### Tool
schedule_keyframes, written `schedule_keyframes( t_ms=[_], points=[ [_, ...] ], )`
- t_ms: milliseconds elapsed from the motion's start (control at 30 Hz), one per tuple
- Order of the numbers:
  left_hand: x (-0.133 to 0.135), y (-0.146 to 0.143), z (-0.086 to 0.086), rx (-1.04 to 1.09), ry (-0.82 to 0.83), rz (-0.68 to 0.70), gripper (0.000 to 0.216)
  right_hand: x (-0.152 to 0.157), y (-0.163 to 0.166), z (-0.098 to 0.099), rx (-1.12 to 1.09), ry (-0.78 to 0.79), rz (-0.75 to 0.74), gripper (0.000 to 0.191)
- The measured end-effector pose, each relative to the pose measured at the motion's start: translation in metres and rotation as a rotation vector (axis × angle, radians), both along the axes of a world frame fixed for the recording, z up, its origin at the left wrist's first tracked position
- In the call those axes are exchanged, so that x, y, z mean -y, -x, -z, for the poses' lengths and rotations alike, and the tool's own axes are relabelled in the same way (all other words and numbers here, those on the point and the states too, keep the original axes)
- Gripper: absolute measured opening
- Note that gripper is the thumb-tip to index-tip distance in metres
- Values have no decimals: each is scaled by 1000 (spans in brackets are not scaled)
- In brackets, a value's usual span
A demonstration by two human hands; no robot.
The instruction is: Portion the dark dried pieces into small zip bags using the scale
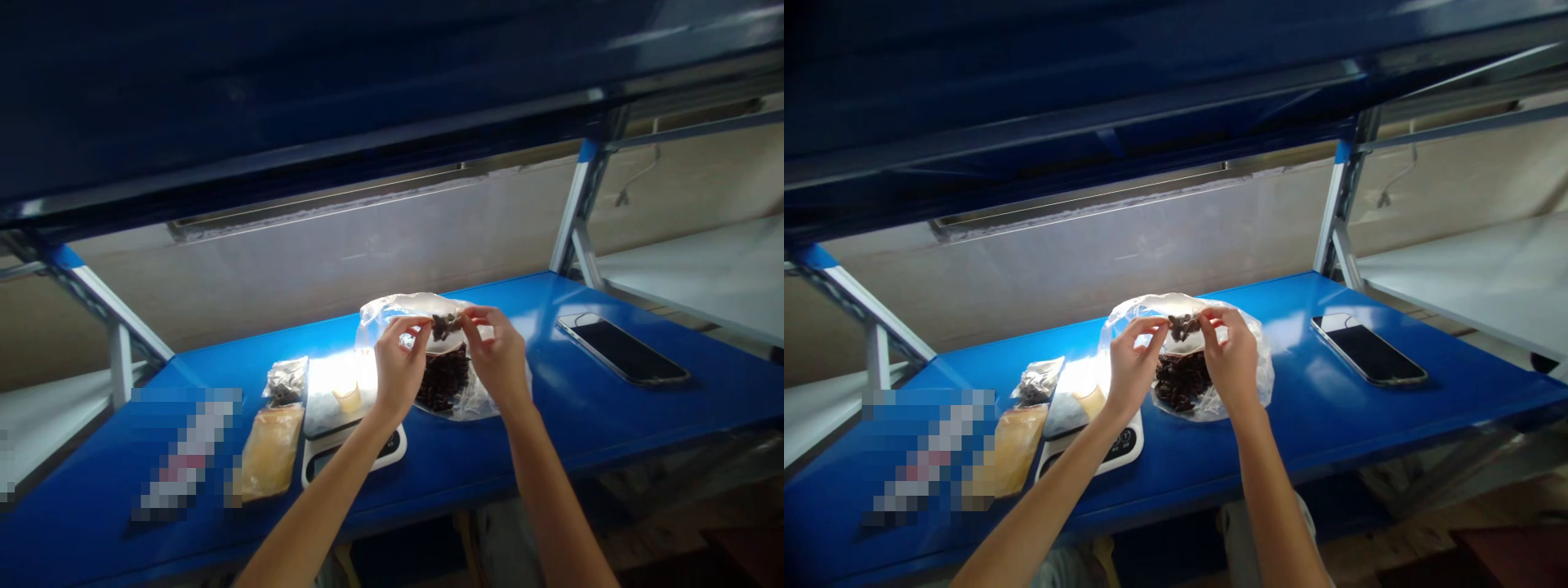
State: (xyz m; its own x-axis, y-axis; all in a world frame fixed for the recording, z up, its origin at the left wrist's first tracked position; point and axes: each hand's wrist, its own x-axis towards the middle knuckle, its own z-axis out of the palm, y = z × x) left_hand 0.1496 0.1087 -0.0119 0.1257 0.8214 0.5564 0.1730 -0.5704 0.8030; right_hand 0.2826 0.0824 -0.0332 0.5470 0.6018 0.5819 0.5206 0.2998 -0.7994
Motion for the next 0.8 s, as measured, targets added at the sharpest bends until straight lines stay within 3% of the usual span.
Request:
schedule_keyframes(
  t_ms=[167,333,500,600,800],
  points=[
    [-2,0,6,-6,2,-23,14,1,-1,0,-28,17,61,31],
    [-4,-2,11,-36,28,22,12,3,-1,-1,-6,27,-34,31],
    [-7,-1,11,61,84,-70,15,3,4,-3,-105,25,-49,32],
    [-8,-2,11,55,124,-17,11,3,7,-3,-93,42,-123,34],
    [-8,-4,11,172,209,31,18,3,5,-2,-235,36,-107,39]
  ],
)
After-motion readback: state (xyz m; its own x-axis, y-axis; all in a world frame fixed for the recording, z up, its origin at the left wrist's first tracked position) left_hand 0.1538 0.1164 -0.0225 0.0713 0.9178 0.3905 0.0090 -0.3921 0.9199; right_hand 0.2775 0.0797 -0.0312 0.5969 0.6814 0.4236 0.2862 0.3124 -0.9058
